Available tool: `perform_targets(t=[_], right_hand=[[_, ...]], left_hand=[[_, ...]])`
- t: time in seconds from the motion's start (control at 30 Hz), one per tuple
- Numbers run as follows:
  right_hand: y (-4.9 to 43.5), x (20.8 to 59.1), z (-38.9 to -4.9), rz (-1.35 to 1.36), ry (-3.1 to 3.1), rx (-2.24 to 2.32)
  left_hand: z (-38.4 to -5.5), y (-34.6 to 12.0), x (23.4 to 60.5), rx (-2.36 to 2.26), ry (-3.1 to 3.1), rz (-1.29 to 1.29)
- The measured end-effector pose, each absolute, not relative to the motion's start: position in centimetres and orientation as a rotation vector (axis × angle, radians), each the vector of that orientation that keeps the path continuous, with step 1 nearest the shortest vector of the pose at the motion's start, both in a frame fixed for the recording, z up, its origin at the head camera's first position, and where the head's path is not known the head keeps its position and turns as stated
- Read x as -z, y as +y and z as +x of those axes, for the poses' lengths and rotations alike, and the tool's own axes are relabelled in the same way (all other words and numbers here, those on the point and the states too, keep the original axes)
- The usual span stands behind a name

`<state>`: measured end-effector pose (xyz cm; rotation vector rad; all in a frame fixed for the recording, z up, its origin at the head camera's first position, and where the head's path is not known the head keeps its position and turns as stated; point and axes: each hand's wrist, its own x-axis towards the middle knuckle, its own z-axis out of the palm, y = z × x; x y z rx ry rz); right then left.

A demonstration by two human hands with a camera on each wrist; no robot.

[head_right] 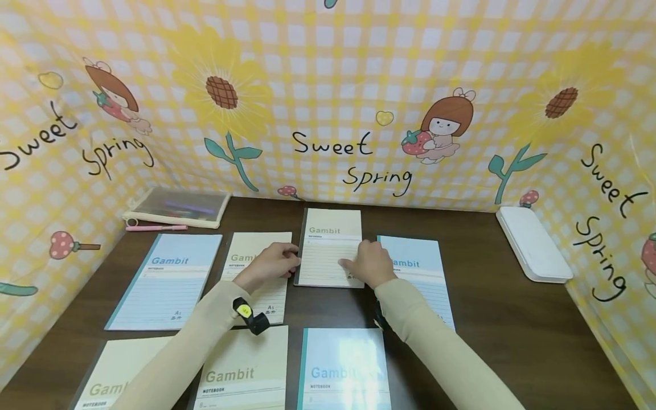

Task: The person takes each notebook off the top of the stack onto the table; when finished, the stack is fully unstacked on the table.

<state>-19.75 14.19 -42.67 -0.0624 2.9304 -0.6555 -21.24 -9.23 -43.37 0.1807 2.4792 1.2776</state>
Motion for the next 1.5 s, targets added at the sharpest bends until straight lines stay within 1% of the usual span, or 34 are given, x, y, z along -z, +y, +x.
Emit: perform_targets(t=[0.13, 0.27, 0.77, 0.93, 1.13, 1.23, 1.33, 1.5], right_hand=[[14.0, 42.8, -20.2, 0.056, 2.883, 0.670], [14.2, 42.6, -20.3, 0.112, 2.846, 0.683], [14.0, 42.4, -20.3, 0.133, 2.972, 0.641], [14.7, 42.2, -20.4, 0.074, 2.922, 0.966], [15.6, 42.0, -20.7, 0.054, 2.591, 1.487], [15.8, 41.4, -20.1, 0.054, 2.480, 1.615], [16.6, 40.5, -18.9, 0.042, 2.422, 1.696], [20.9, 38.5, -14.3, 0.011, 2.363, 1.787]], left_hand=[[-21.3, -9.1, 43.1, -1.275, 2.488, 0.192], [-21.4, -9.1, 43.0, -1.274, 2.484, 0.201], [-21.5, -9.1, 42.9, -1.246, 2.507, 0.214], [-21.5, -9.1, 42.8, -1.263, 2.520, 0.198], [-21.5, -9.4, 42.9, -1.300, 2.496, 0.170], [-21.5, -9.6, 43.0, -1.347, 2.450, 0.132], [-21.5, -9.9, 43.0, -1.385, 2.415, 0.090], [-21.6, -9.4, 42.7, -1.361, 2.434, 0.151]])
